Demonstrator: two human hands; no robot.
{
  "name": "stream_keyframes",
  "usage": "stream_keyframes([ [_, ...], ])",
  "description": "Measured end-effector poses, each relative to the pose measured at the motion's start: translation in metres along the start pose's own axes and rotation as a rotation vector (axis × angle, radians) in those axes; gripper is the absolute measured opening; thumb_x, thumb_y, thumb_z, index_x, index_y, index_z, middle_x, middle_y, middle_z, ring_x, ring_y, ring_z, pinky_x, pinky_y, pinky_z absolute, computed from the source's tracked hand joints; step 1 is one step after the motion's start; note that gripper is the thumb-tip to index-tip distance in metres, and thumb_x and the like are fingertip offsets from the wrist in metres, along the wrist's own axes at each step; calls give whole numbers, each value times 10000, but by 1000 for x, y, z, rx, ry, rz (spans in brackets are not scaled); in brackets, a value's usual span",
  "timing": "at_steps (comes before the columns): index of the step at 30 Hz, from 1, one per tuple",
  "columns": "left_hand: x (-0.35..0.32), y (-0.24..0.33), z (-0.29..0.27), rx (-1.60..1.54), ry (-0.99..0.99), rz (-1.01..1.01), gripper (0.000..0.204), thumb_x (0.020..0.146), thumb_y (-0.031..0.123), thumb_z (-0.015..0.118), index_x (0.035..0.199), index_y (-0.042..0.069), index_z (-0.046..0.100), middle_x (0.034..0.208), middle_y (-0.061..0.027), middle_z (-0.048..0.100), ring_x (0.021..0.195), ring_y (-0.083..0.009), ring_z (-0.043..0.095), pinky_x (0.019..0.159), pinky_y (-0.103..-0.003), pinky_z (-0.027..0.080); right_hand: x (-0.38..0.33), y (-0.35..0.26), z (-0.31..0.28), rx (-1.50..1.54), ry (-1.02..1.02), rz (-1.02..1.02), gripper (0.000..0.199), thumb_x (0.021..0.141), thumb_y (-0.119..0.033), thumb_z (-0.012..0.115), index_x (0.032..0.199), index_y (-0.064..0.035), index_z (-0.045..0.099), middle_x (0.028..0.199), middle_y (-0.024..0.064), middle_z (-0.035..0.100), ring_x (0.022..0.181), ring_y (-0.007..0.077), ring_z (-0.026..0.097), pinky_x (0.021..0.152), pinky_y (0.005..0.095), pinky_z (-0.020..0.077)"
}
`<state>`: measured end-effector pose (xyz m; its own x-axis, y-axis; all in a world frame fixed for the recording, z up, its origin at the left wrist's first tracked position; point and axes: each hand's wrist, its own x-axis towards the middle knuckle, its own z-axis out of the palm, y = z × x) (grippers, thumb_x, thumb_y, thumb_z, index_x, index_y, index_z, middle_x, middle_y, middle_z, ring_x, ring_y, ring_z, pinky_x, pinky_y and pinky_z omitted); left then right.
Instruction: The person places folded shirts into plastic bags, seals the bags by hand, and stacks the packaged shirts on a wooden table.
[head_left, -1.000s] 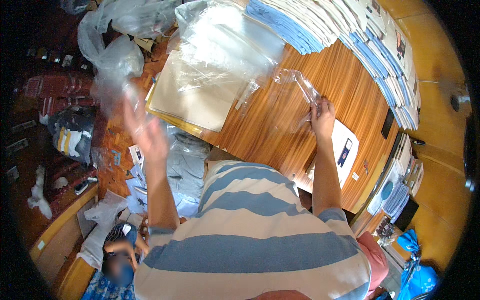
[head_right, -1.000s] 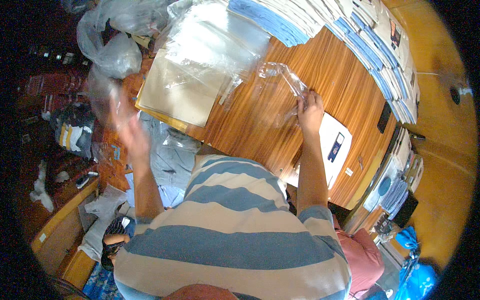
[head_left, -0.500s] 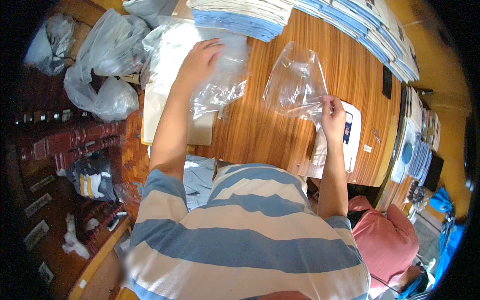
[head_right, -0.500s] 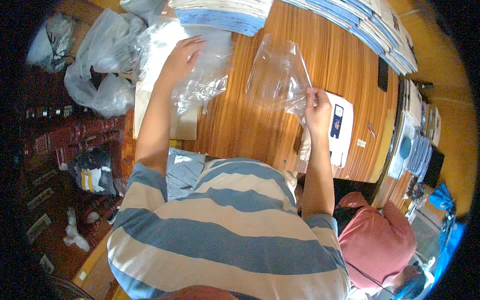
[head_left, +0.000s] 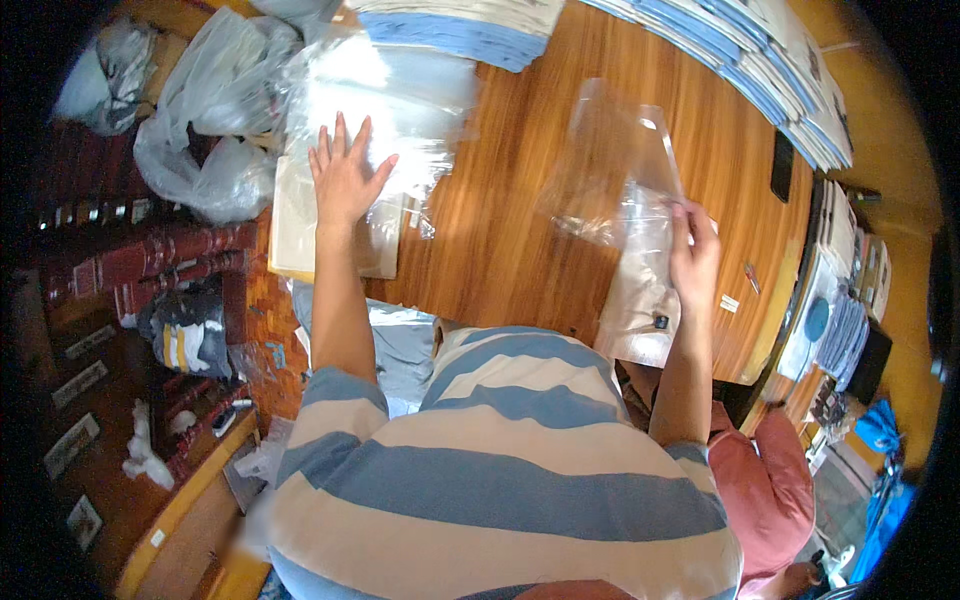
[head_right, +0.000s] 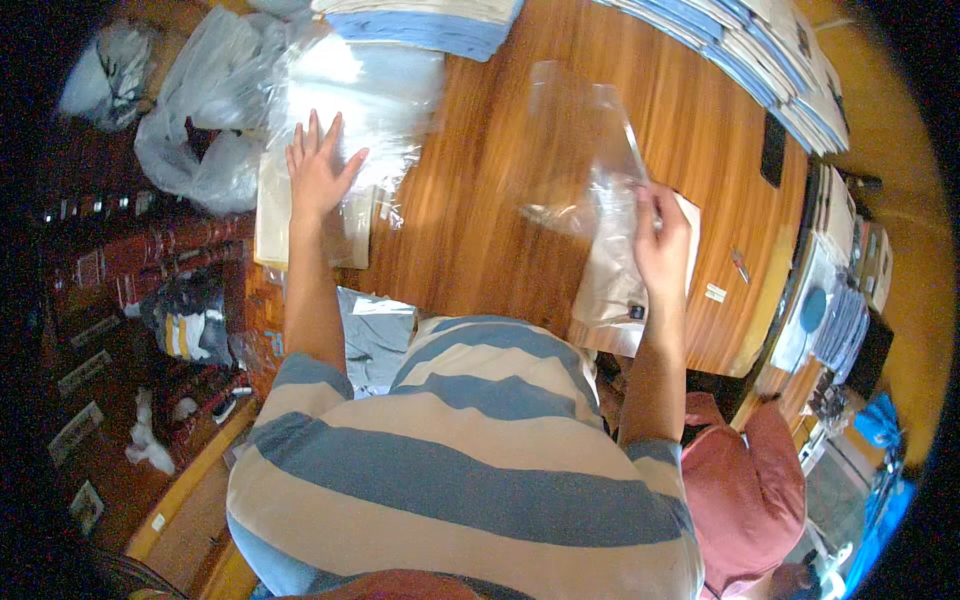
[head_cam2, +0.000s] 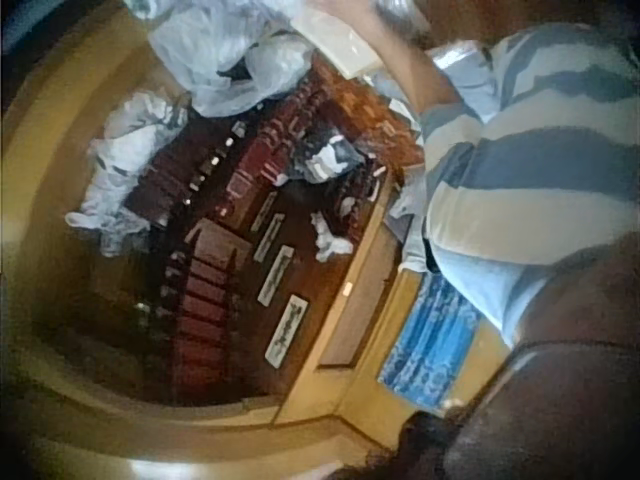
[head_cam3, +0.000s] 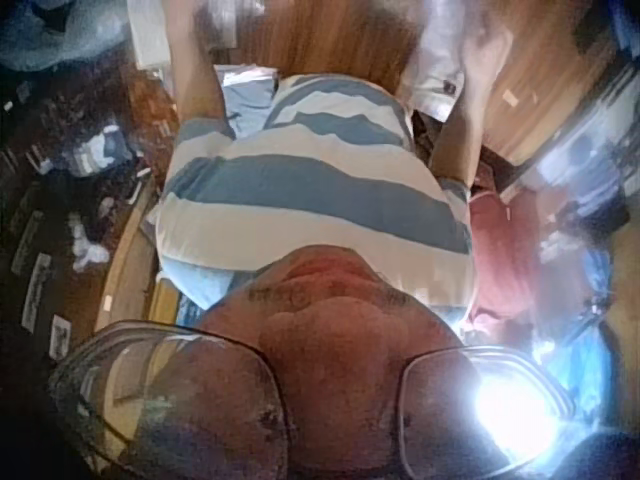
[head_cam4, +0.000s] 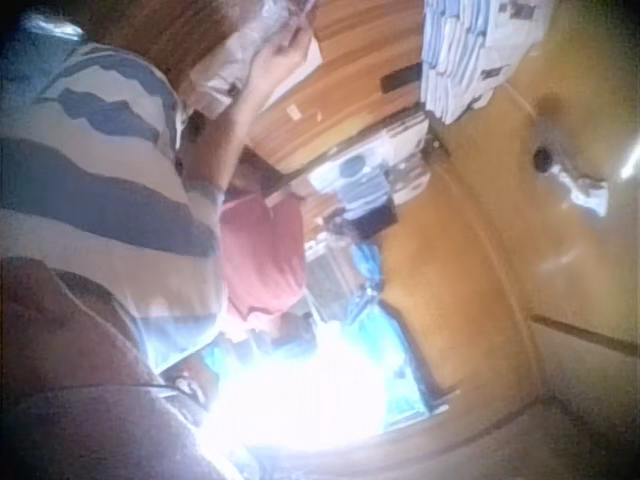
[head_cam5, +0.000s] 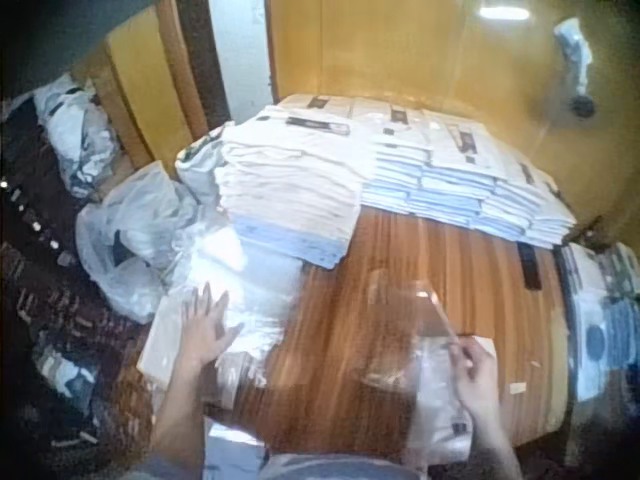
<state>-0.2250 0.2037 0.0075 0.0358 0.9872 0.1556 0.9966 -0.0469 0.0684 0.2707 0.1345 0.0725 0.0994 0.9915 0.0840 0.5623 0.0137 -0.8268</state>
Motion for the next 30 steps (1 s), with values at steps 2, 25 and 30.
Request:
stream_keyframes([
  [2, 3, 3, 18, -4, 39, -22, 829, 927, 639, 627, 1613, 239, 390, 1701, -199, 240, 1552, -461, 215, 1242, -623, 169, 10, -10, -9, -74, -117, 10, 196, 1035, -93, 583, 1147, 25, 694, 1055, 137, 754, 1012, 188, 693, 907, 327, 535],
  [25, 13, 70, 32, -256, 280, -253, 519, 887, 290, 696, 1354, 76, 627, 1383, -197, 593, 1287, -395, 519, 1127, -487, 400, 204, 296, -226, -696, 319, 408, 721, 783, -628, 805, 1269, -97, 747, 1070, 211, 775, 969, 336, 739, 877, 433, 561],
  [30, 17, 80, 51, -333, 443, -253, 407, 877, 268, 717, 1252, 109, 702, 1322, -191, 548, 1268, -399, 481, 1102, -507, 406, 185, 238, -204, 301, 507, 509, 408, 913, -302, 767, 1127, 44, 736, 971, 110, 715, 860, 231, 664, 808, 368, 553],
])
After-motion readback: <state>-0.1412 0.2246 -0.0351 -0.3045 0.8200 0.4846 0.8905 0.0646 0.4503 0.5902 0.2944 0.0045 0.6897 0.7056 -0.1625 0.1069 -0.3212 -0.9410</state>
